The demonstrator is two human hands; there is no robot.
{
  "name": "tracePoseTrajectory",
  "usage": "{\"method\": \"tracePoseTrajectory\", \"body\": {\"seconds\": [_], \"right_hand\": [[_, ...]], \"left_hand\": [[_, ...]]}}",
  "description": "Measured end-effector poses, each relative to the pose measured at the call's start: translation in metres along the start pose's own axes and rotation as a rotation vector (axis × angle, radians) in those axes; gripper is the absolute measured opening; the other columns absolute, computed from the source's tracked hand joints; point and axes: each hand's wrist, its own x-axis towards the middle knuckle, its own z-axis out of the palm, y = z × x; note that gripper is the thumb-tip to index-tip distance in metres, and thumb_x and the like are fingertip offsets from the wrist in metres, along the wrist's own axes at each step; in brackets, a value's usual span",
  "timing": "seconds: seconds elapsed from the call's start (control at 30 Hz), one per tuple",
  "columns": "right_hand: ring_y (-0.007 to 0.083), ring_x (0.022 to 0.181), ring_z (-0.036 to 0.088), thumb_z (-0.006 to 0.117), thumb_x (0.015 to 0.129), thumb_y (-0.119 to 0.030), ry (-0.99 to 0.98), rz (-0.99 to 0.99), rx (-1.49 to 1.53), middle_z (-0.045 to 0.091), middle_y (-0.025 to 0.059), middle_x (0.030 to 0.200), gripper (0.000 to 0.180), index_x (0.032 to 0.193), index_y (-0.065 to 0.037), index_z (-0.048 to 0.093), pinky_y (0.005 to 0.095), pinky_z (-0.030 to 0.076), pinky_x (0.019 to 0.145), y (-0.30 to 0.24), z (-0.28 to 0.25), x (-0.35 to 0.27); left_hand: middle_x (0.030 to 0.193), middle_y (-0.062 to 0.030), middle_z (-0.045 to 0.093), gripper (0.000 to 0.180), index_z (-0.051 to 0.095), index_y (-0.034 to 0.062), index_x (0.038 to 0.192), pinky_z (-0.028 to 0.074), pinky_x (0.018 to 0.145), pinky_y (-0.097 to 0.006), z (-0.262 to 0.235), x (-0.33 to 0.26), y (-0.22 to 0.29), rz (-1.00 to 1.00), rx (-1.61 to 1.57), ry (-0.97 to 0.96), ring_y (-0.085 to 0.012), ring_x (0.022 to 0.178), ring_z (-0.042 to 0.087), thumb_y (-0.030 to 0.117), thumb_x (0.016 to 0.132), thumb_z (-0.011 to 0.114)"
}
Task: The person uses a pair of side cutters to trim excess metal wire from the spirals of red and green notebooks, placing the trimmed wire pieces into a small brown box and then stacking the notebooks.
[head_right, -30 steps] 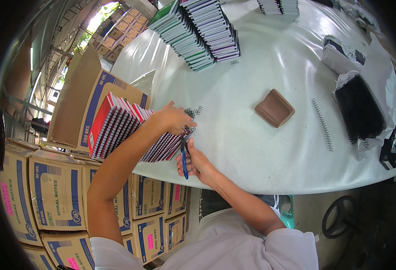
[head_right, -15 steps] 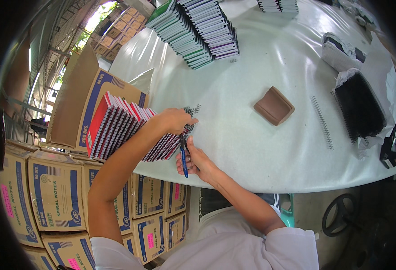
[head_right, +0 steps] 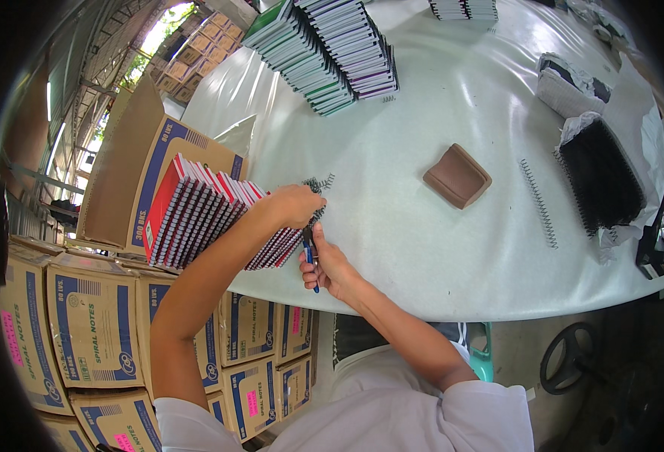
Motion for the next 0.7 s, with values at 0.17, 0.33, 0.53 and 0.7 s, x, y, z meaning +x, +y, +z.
{"method": "tracePoseTrajectory", "body": {"seconds": [0.17,0.33,0.53,0.7], "right_hand": [[0.0135,0.048,0.034,0.034,0.088,-0.076,0.021,-0.005,-0.012,0.036,-0.0005,0.058,0.072,0.076,-0.007,0.049,0.0294,0.034,0.048,0.001,0.001,-0.002],[0.0169,0.054,0.049,0.029,0.089,-0.075,0.016,0.01,-0.107,0.048,0.0032,0.063,0.076,0.082,-0.004,0.055,0.0323,0.046,0.053,0.004,-0.004,-0.01],[0.0211,0.064,0.063,0.023,0.091,-0.074,0.046,0.004,-0.139,0.058,0.0082,0.073,0.082,0.087,-0.001,0.058,0.0368,0.056,0.063,0.004,-0.008,-0.007],[0.0221,0.062,0.059,0.028,0.091,-0.073,0.063,0.023,-0.109,0.057,0.0079,0.072,0.079,0.086,-0.001,0.059,0.0363,0.054,0.064,0.0,-0.004,-0.012]], "left_hand": [[0.104,-0.0219,0.066,0.031,0.061,0.0044,0.112,0.051,0.083,-0.046,-0.002,0.0,0.002,0.031,0.001,0.021,-0.0388,0.099,0.064,0.006,0.081,0.06],[0.102,-0.0234,0.065,0.029,0.061,0.0021,0.109,0.051,0.082,-0.047,0.0,0.001,0.002,0.038,-0.023,0.033,-0.04,0.098,0.063,0.005,0.081,0.057],[0.098,-0.0229,0.068,0.021,0.069,-0.0018,0.094,0.055,0.077,-0.044,0.006,0.004,0.001,0.045,-0.077,0.166,-0.037,0.092,0.067,0.001,0.073,0.064],[0.098,-0.0234,0.067,0.026,0.065,0.0001,0.102,0.053,0.079,-0.046,0.007,0.005,-0.002,0.06,-0.057,0.102,-0.0387,0.093,0.065,0.002,0.077,0.059]]}}
